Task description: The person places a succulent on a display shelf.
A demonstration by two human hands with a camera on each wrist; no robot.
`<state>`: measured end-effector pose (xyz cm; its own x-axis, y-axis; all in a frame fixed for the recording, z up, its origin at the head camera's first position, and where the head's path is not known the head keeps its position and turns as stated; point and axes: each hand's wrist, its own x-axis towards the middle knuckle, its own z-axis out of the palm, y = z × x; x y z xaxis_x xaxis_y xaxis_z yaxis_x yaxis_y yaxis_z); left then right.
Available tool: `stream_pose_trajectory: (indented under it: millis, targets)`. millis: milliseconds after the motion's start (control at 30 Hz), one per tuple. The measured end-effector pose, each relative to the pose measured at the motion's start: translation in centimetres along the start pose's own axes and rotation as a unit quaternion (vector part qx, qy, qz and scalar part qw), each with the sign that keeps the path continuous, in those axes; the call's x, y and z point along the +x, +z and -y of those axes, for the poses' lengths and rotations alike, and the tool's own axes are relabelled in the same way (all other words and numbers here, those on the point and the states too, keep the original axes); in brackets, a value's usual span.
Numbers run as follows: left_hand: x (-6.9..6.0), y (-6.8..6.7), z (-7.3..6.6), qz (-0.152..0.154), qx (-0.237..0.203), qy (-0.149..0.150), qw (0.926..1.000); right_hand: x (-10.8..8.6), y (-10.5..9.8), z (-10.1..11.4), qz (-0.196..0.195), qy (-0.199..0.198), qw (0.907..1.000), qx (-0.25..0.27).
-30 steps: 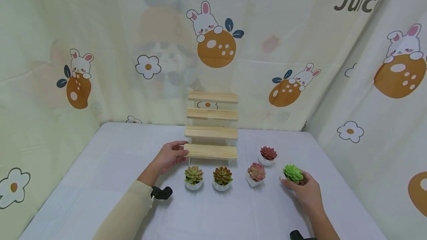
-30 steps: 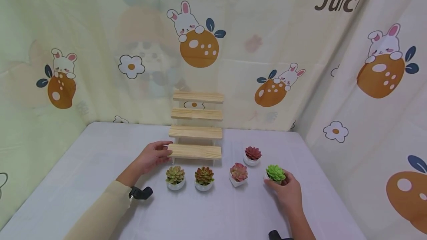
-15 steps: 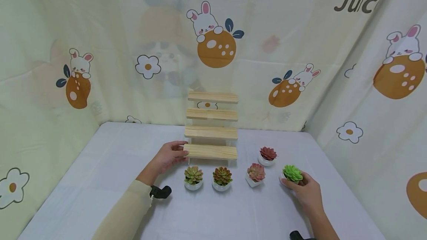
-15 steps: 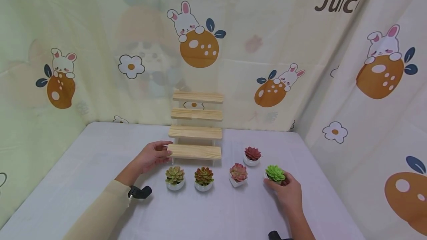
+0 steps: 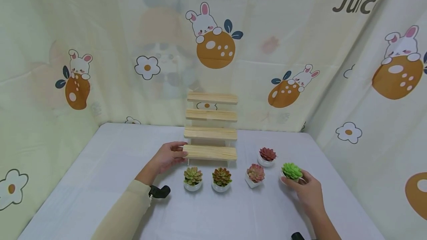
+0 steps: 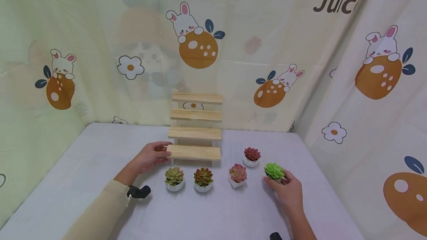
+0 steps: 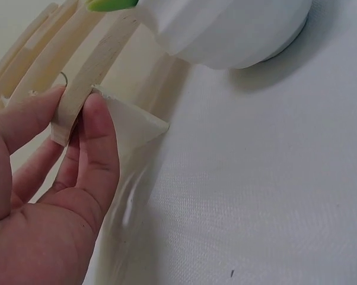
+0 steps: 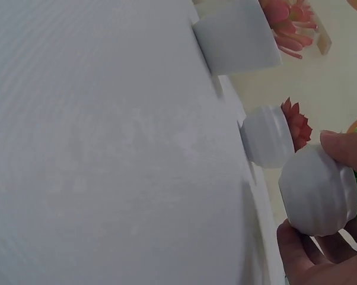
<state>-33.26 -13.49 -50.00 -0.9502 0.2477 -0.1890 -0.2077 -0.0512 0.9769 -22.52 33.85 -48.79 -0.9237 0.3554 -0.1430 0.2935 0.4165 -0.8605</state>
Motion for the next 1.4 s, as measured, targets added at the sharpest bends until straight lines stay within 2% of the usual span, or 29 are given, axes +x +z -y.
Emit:
stream_pose_trajectory:
  millis: [433,800,1167,1400]
  targets:
    - [0.0,0.0,-0.4,-0.003,-0.002,-0.015,0.9999,-0.8,-0.1,2.6,0.012,-0.041,0.9988,0.024]
    - [0.0,0.0,-0.4,-0.011,0.011,-0.023,0.9996,-1.3,0.4,5.6,0.037,-0.081,0.9960,0.013]
    - [0.2,-0.1,-0.2,-0.008,0.019,-0.025,0.9995,-1.0,2.0,8.1,0.071,-0.126,0.9882,0.049]
    - [0.0,-0.1,-0.3,-0.004,0.002,-0.022,0.9997,-0.7,3.9,9.5,0.092,-0.157,0.9803,0.077]
